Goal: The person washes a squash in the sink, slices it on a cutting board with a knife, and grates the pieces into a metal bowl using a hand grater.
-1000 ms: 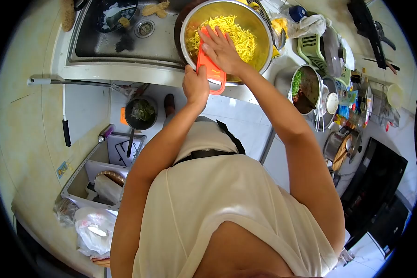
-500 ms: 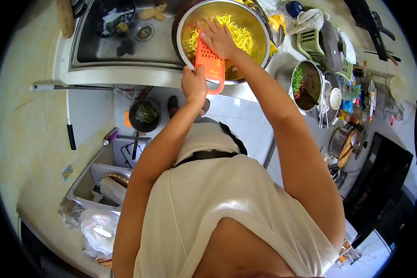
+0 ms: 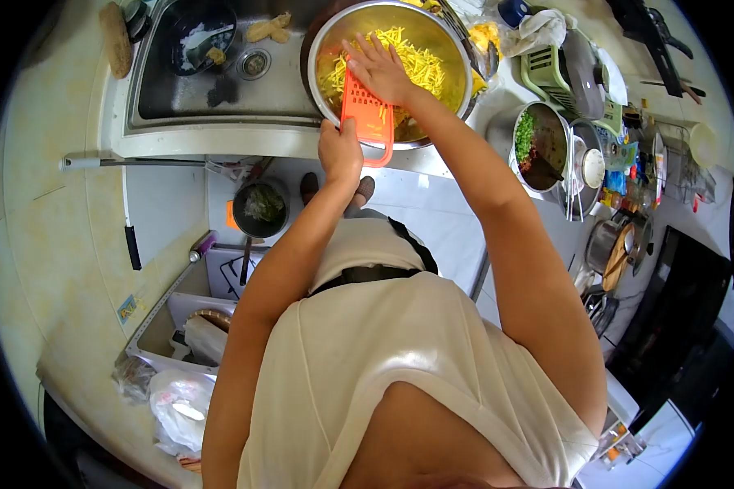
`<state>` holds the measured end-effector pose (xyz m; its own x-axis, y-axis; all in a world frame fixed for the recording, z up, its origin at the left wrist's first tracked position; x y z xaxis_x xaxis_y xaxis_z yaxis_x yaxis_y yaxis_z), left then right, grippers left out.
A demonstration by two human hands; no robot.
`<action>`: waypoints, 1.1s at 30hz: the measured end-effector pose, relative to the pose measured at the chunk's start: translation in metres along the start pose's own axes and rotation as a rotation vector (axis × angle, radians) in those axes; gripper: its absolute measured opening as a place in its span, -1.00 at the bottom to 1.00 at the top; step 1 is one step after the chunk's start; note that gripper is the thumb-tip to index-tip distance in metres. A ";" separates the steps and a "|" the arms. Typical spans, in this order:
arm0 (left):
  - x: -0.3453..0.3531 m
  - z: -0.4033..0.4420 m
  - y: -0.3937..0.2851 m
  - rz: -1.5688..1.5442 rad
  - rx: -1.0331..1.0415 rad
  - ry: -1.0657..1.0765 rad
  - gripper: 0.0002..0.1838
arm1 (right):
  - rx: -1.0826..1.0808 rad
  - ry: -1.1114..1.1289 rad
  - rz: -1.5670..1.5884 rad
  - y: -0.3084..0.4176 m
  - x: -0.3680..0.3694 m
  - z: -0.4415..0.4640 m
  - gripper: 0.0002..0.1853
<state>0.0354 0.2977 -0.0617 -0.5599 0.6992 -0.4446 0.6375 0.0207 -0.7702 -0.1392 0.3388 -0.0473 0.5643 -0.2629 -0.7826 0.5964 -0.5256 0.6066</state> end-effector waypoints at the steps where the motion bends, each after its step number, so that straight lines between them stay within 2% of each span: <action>1: 0.000 -0.001 -0.001 -0.015 0.001 -0.006 -0.68 | -0.009 0.025 0.023 0.007 -0.001 -0.007 -0.32; 4: -0.002 -0.006 -0.007 0.023 0.023 -0.012 -0.60 | -0.053 0.094 0.091 0.030 0.000 -0.041 -0.33; 7: -0.005 -0.008 -0.011 0.046 0.022 0.021 -0.61 | -0.101 0.003 0.029 0.026 -0.001 -0.033 -0.34; 12: 0.002 -0.001 0.000 0.000 -0.007 0.052 -0.60 | 0.001 0.021 0.013 0.003 -0.002 -0.002 -0.33; 16: 0.001 -0.003 -0.001 -0.001 0.014 0.021 -0.60 | -0.087 0.120 0.049 0.040 0.000 -0.045 -0.34; 19: 0.002 0.000 0.002 0.079 -0.001 0.051 -0.60 | -0.103 -0.002 0.021 0.024 -0.003 -0.026 -0.34; 22: 0.001 -0.002 -0.003 -0.019 -0.002 0.055 -0.59 | -0.006 0.007 0.014 0.004 -0.002 0.003 -0.34; 28: 0.001 -0.003 -0.001 -0.007 0.029 0.059 -0.60 | -0.082 0.056 0.049 0.030 0.000 -0.037 -0.36; 33: 0.001 -0.003 -0.004 -0.024 -0.011 0.067 -0.62 | -0.004 0.026 -0.004 0.012 -0.002 -0.006 -0.35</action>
<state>0.0340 0.3000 -0.0577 -0.5384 0.7448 -0.3941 0.6301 0.0454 -0.7752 -0.1297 0.3372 -0.0376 0.5768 -0.2392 -0.7811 0.6008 -0.5236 0.6040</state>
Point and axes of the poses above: each hand's wrist, its own z-axis towards the middle knuckle, its own x-axis out of the palm, y = z × x, the point moved 7 cm from there along z, towards the middle knuckle, and after that the axes turned 14 degrees about z, right-handed, at the moved point
